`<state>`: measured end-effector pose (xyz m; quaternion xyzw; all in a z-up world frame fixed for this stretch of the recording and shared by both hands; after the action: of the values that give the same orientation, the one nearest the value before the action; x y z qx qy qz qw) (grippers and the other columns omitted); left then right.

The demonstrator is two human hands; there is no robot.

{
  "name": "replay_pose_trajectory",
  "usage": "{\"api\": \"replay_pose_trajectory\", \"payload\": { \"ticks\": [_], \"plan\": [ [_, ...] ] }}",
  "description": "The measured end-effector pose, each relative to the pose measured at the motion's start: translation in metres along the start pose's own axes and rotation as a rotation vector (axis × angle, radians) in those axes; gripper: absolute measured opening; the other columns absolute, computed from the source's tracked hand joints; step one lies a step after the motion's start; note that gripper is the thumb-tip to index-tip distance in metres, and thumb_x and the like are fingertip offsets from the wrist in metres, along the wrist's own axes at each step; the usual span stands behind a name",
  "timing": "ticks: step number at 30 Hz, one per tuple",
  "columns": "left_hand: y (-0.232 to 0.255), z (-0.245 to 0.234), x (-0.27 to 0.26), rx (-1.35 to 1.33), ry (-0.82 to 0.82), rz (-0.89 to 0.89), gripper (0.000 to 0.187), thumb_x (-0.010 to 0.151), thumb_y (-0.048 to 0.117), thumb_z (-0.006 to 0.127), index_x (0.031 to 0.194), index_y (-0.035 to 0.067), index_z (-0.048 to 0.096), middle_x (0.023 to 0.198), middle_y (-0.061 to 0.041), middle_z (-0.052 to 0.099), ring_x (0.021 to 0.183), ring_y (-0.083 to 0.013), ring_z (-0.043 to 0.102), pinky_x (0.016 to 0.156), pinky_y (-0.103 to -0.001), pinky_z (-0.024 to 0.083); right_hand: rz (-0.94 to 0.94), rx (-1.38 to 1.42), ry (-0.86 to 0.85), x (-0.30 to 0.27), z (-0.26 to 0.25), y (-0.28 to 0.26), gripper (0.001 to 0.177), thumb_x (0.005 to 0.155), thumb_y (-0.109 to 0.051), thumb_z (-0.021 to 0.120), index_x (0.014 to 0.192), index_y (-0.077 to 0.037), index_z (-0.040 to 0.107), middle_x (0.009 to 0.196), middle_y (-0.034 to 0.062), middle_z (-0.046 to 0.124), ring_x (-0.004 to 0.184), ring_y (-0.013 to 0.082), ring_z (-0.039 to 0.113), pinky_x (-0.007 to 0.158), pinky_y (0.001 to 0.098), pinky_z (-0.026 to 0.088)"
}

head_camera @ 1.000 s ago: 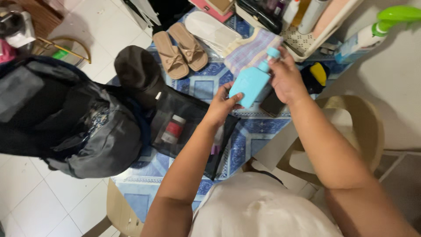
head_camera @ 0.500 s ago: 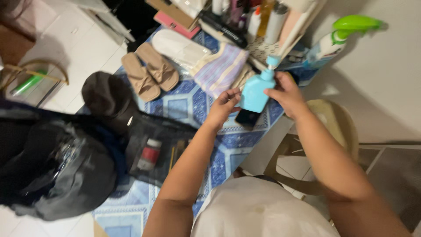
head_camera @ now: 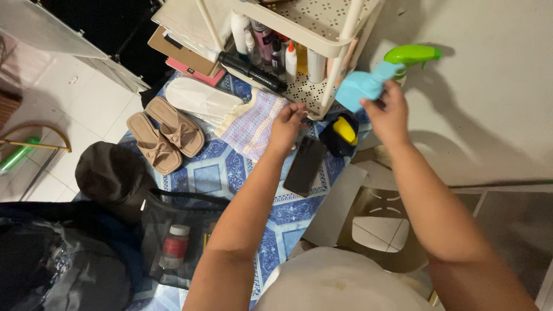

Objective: The person unpacks items from plastic packaging at a table, folds a crocheted clothing item, and places toiletry bottles into a black zippered pouch. They then place the pouch and a phone into an open backpack on the table.

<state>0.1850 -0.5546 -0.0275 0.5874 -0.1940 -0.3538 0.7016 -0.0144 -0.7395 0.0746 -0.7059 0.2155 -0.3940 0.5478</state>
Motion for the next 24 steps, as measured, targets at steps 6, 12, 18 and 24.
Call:
{"api": "replay_pose_trajectory", "payload": {
  "ticks": [6,12,18,24],
  "plan": [
    [0.031,0.013,0.016,-0.011,0.017,0.034,0.056,0.108,0.046,0.039,0.141,0.004,0.059,0.14,-0.012,0.064,0.129,-0.0226,0.059,0.101,-0.037,0.05,0.024,-0.21,-0.104,0.051,0.05,0.022,0.056,0.094,0.007,0.069,0.144,-0.004,0.047,0.127,0.0105,0.067,0.117,0.0207,0.068,0.098,0.0335,0.054],
    [0.051,0.022,0.033,0.296,0.085,0.129,0.064,0.104,0.048,0.042,0.148,0.004,0.054,0.144,-0.022,0.06,0.138,-0.0315,0.053,0.114,-0.04,0.039,-0.065,-0.39,-0.374,0.083,0.083,0.046,0.057,0.089,0.004,0.068,0.142,-0.003,0.051,0.129,0.0164,0.067,0.118,0.03,0.066,0.096,0.0384,0.054],
    [0.039,0.012,0.051,0.424,0.19,0.066,0.062,0.107,0.049,0.045,0.147,0.002,0.052,0.141,-0.024,0.06,0.136,-0.0312,0.052,0.114,-0.039,0.039,-0.054,-0.445,-0.364,0.081,0.105,0.048,0.059,0.077,-0.015,0.084,0.129,-0.002,0.059,0.115,0.0195,0.071,0.106,0.0354,0.069,0.089,0.0415,0.055],
    [0.02,0.009,0.084,0.007,0.088,-0.022,0.069,0.102,0.055,0.04,0.148,0.005,0.05,0.139,-0.014,0.059,0.127,-0.0237,0.055,0.104,-0.036,0.049,-0.043,-0.63,-0.324,0.073,0.114,0.04,0.062,0.076,-0.028,0.09,0.127,-0.006,0.063,0.113,0.0173,0.071,0.106,0.0362,0.07,0.09,0.0427,0.056]
  ]
}}
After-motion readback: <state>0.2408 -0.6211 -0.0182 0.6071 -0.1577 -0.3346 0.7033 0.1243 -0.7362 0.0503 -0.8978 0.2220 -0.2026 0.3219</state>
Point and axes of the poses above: each hand's wrist, its own x-axis towards the middle knuckle, its own z-axis out of the palm, y = z × x, the point moved 8 cm from there along x, towards the middle knuckle
